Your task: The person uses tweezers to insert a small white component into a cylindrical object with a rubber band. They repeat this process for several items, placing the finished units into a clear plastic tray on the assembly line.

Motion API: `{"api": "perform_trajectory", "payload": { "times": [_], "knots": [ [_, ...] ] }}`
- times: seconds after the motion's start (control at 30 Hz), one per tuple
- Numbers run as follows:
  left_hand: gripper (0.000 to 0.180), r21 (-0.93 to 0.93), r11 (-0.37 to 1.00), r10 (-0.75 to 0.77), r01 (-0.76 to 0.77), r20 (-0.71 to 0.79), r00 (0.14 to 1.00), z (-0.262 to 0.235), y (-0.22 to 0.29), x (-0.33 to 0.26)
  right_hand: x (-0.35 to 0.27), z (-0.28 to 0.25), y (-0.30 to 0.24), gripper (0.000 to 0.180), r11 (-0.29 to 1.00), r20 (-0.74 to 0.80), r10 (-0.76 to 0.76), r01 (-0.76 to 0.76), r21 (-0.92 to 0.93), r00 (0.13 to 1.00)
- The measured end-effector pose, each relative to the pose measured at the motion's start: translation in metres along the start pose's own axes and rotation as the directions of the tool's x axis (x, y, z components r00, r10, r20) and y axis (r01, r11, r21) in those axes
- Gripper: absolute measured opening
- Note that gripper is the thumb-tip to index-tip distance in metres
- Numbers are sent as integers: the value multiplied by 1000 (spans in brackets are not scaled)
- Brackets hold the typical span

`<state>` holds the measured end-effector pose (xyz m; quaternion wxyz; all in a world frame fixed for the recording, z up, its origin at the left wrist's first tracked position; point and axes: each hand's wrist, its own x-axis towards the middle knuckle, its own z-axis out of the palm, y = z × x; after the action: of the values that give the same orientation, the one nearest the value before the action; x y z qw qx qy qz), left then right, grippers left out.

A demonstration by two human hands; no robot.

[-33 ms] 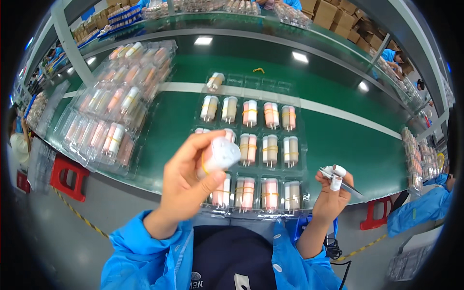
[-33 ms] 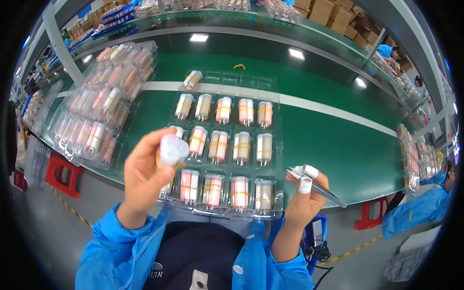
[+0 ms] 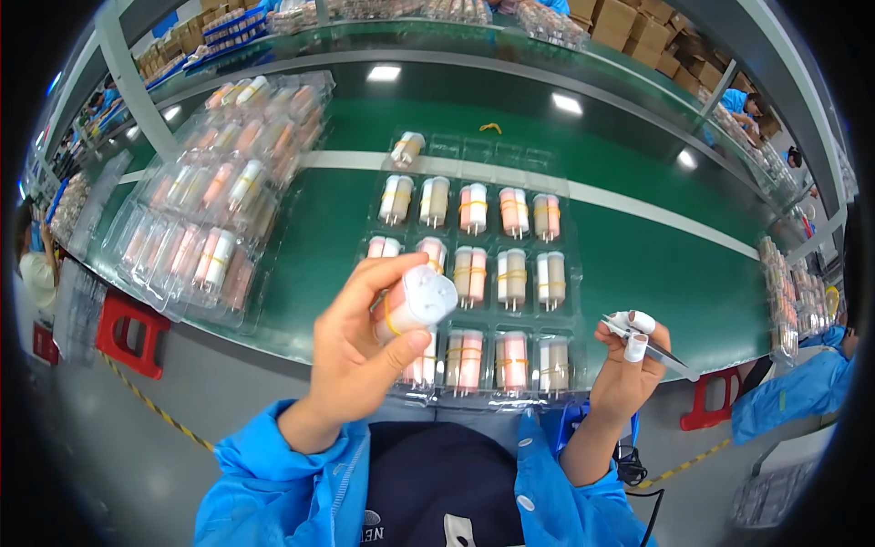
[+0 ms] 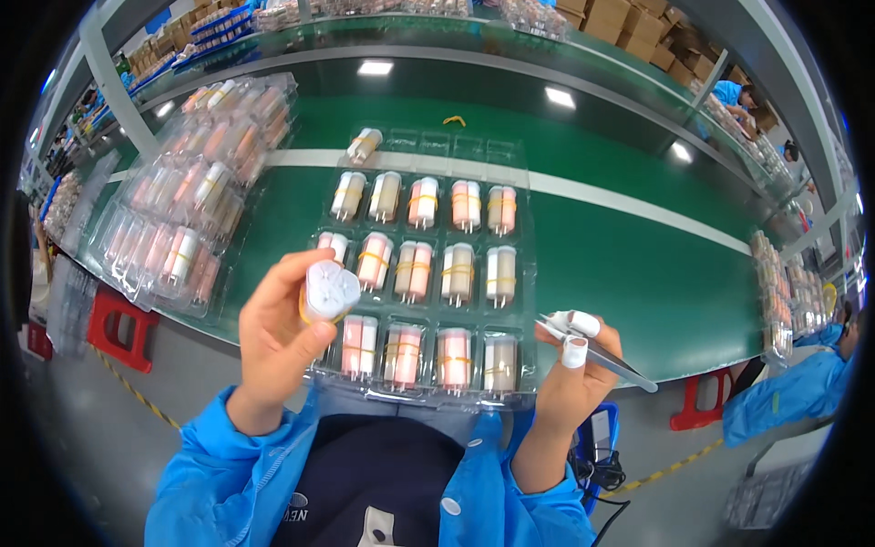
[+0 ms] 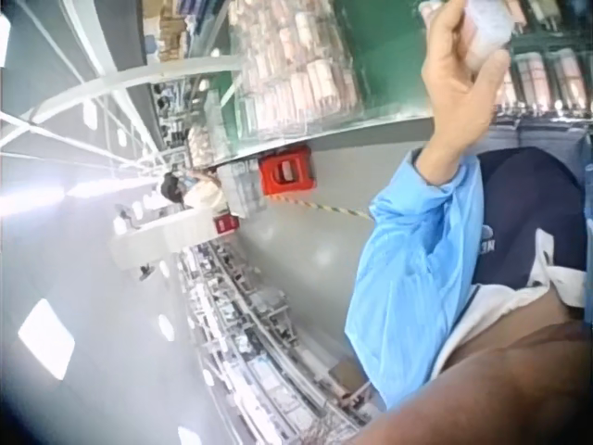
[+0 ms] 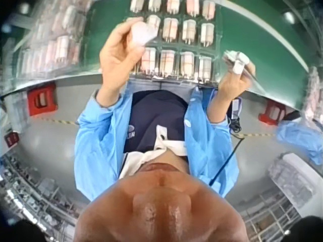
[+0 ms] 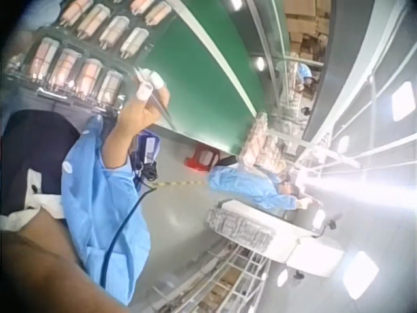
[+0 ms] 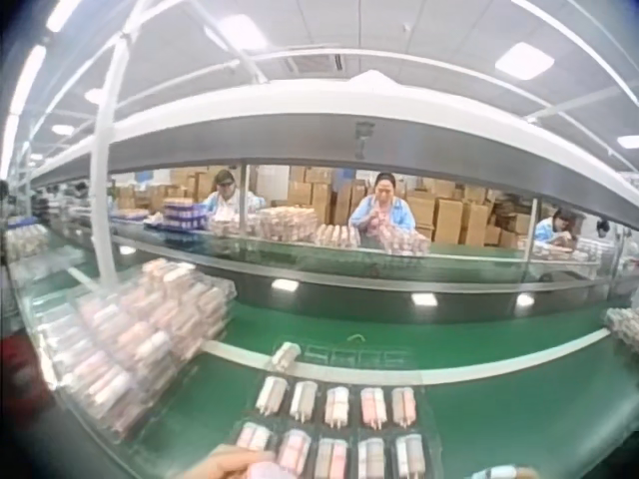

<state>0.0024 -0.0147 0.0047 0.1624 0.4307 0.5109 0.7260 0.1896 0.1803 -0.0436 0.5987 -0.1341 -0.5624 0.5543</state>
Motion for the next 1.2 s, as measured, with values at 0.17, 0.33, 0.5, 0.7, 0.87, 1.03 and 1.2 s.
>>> {"api": "perform_trajectory", "payload": {
  "times": [0.17, 0.33, 0.5, 0.7, 0.87, 1.03, 1.2],
  "knots": [
    [49, 117, 991, 63, -69, 55, 996, 8, -4, -19, -13, 53, -41, 23, 991, 247, -23, -10, 133, 969],
    [52, 52, 999, -18, 15, 73, 997, 15, -6, -30, -13, 81, -52, 19, 1000, 410, -21, 14, 19, 912],
    [50, 2, 1000, 14, -14, 176, 984, 9, -8, -32, -8, 89, -46, 19, 995, 543, -28, 76, -67, 840],
    [51, -10, 1000, -11, 13, 181, 983, 7, -12, -35, -8, 91, -43, 18, 994, 554, -21, 78, -78, 832],
    [51, 9, 1000, -28, 27, 182, 983, 6, -11, -34, -8, 90, -39, 20, 995, 568, 12, 44, -85, 823],
    [52, 35, 999, -26, 19, 198, 980, 3, -14, -33, -9, 90, -35, 20, 996, 576, 46, 8, -91, 816],
    [54, 31, 998, -56, 50, 225, 973, 0, -16, -34, -12, 89, -31, 19, 997, 564, 55, -13, -79, 824]
  ]
}}
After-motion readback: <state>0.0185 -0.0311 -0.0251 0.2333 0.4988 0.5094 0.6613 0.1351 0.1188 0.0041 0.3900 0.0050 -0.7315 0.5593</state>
